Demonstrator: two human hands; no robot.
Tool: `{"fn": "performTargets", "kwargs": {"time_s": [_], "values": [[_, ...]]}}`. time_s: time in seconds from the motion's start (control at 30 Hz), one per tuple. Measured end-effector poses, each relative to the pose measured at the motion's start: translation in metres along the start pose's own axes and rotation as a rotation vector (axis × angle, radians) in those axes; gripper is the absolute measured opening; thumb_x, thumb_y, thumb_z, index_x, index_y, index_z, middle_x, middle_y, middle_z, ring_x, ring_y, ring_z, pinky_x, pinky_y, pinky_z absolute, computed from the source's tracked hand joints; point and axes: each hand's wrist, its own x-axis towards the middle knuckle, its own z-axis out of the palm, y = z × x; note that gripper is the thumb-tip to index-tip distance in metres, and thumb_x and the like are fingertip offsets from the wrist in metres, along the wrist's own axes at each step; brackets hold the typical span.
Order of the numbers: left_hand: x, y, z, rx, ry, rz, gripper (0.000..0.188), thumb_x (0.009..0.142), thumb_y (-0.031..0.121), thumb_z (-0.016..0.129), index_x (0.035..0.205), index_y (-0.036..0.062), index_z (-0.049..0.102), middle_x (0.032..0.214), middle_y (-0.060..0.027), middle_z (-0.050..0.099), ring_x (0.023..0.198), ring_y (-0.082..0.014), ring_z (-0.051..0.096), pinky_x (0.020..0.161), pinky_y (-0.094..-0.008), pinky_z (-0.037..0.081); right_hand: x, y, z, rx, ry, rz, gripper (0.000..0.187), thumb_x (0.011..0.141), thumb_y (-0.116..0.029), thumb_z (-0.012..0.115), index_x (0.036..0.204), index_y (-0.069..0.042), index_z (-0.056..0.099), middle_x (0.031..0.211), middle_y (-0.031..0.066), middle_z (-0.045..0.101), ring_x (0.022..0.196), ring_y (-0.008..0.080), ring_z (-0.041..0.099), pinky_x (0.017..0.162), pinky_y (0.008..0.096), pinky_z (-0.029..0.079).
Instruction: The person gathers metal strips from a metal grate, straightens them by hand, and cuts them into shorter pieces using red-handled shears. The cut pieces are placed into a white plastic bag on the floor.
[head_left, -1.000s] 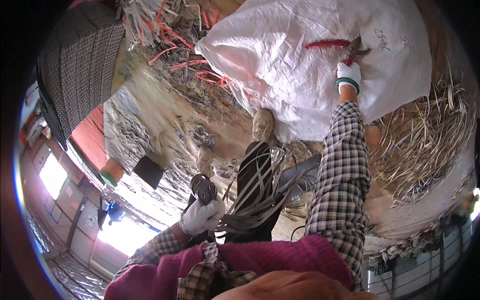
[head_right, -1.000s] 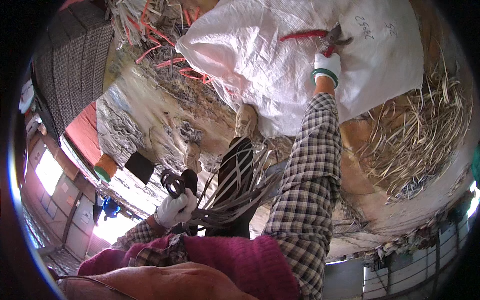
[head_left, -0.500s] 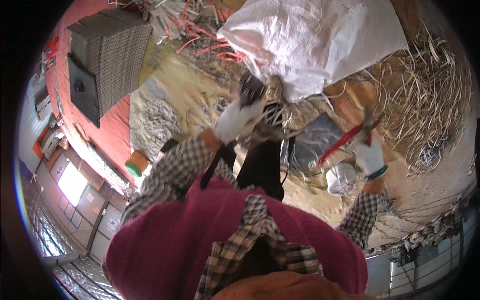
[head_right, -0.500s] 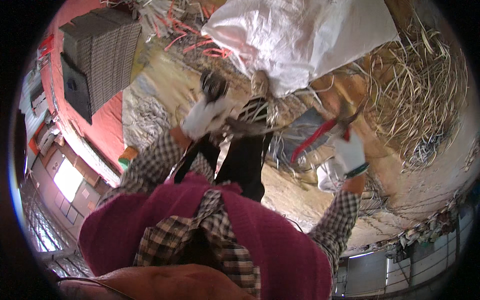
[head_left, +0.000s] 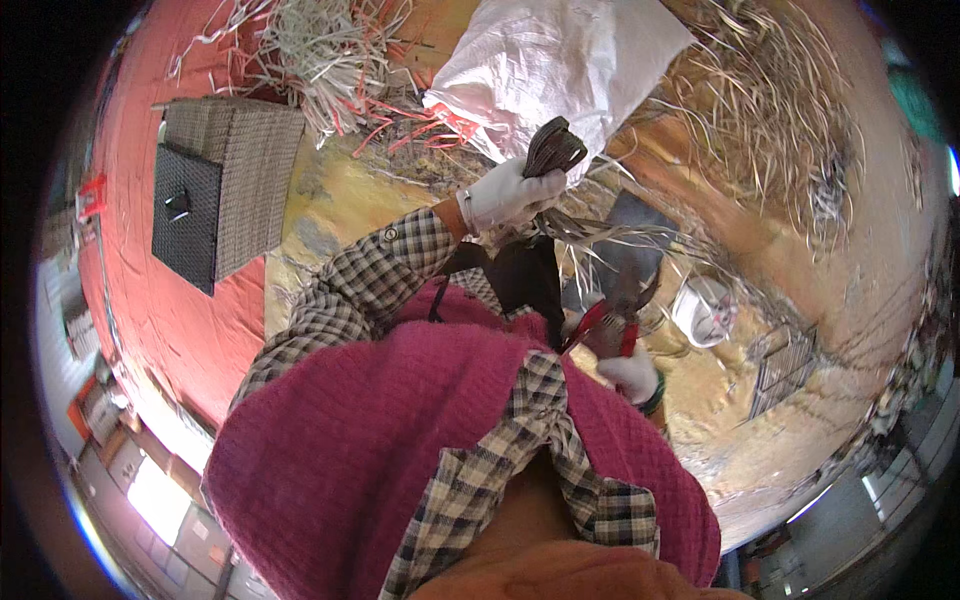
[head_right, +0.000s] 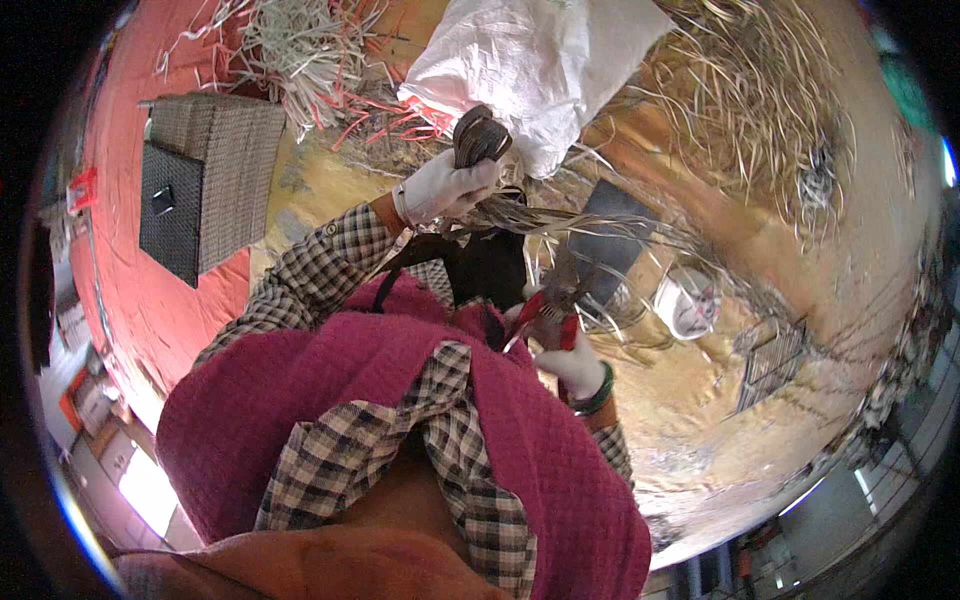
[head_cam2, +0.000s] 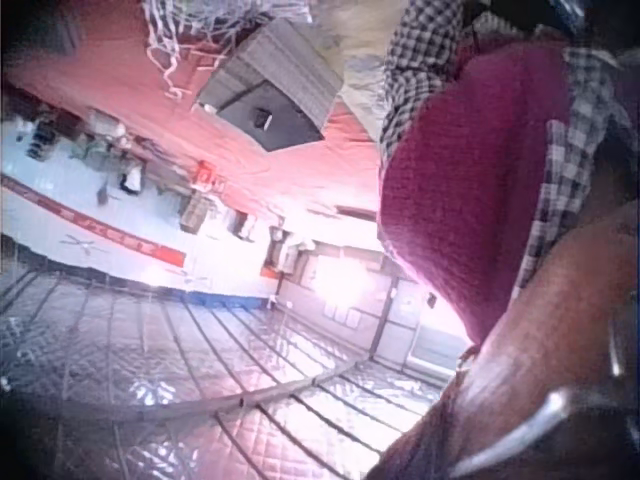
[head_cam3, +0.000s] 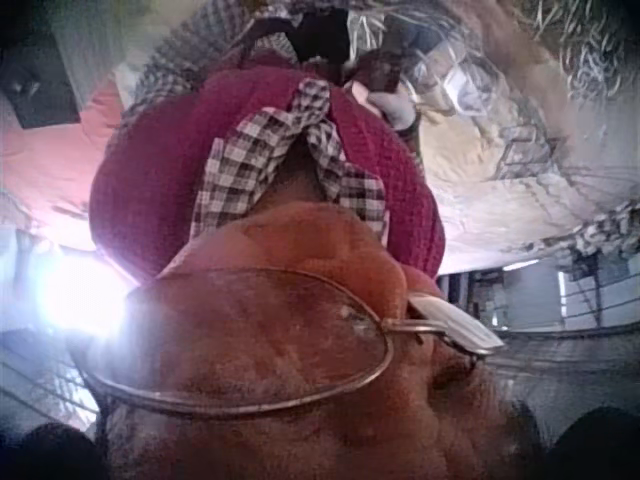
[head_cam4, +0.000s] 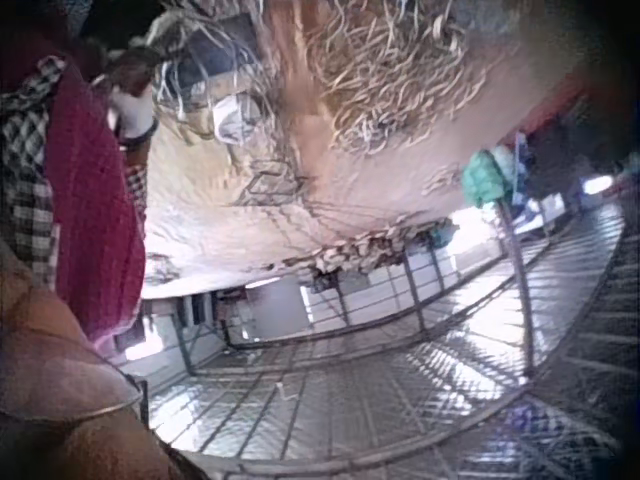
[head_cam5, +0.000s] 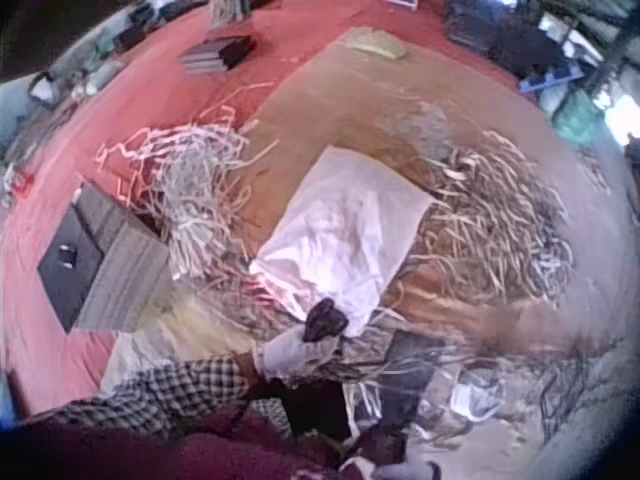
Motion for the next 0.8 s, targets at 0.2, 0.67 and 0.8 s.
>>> {"fn": "performTargets", "kwargs": {"time_s": [0.2,0.67,0.8], "values": [[-0.053,0.002,0.047,0.093,-0.282,0.046,0.052,0.084,0.06,0.05,0.071,0.0099,0.047,0.06,0.0038,0.041,0.052,-0.0068,0.038,0.047,-0.023,0.03,-0.064,0.035,0.044,-0.006,-0.098,-0.233,0.075,0.065,-0.002,0.063,0.134,-0.002,0.033,0.122,0.0126,0.05,0.117,0.0249,0.046,0.101,0.0413,0.032],[-0.131,-0.019,0.199,0.622,-0.629,-0.024,0.025,0.087,0.023,0.058,0.098,0.0007,0.06,0.075,-0.0018,0.06,0.069,-0.0115,0.053,0.063,-0.0275,0.044,-0.192,0.136,0.057,-0.17,0.231,-0.234,0.066,0.067,-0.005,0.059,0.129,-0.004,0.036,0.116,0.0067,0.049,0.11,0.0196,0.047,0.095,0.0372,0.036],[-0.163,-0.073,0.253,0.588,-0.823,0.105,0.026,0.085,0.018,0.061,0.103,-0.0007,0.06,0.092,-0.0104,0.067,0.082,-0.0132,0.06,0.075,-0.0293,0.047,-0.242,0.199,0.056,-0.075,0.349,-0.33,0.069,0.069,-0.002,0.055,0.133,-0.006,0.031,0.114,0.0049,0.049,0.101,0.0156,0.048,0.087,0.0312,0.039]]}}
